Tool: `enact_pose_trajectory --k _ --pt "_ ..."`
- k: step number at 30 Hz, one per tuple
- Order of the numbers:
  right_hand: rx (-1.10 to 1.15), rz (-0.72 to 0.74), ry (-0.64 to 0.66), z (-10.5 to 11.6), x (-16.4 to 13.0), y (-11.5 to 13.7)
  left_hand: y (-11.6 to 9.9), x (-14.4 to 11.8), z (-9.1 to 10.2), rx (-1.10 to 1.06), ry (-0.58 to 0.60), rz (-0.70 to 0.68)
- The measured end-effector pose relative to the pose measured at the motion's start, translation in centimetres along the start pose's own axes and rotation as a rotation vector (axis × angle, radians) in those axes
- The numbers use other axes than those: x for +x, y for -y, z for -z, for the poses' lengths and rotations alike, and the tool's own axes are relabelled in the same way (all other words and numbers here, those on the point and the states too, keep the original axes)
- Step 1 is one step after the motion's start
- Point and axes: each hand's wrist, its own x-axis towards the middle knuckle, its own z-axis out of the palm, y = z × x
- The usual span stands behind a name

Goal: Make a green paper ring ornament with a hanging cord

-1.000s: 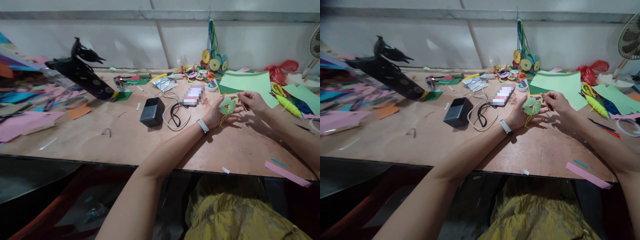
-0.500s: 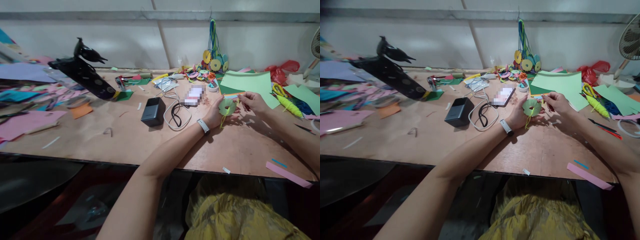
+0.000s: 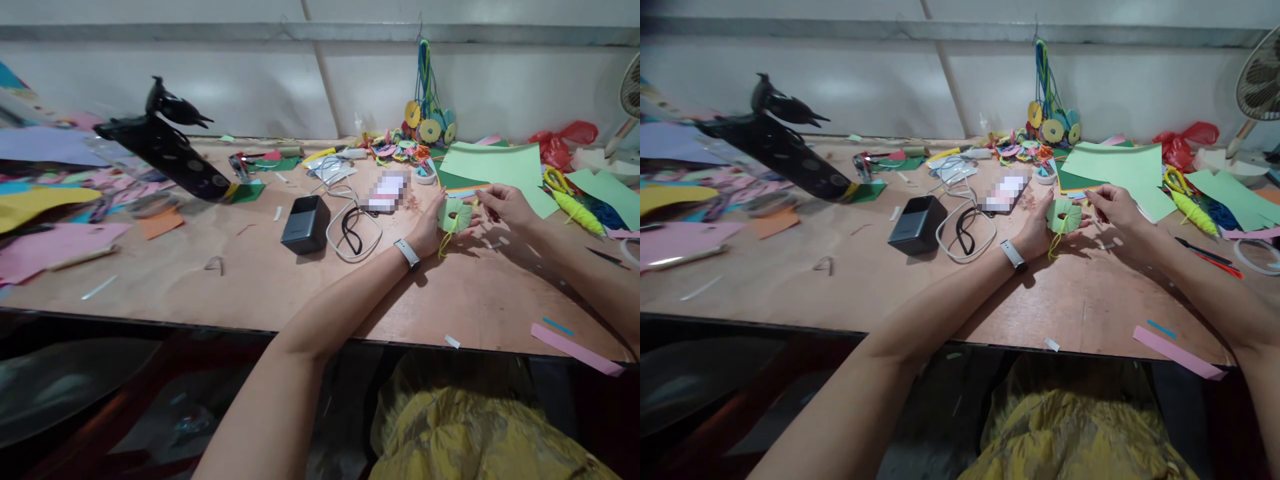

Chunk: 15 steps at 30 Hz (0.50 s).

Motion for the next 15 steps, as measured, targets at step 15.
enact_pose_trajectory --k 15 --pt "-0.259 -0.09 -0.034 0.4 -0.4 0.7 1.6 1.0 1.0 0.075 -0.057 -0.181"
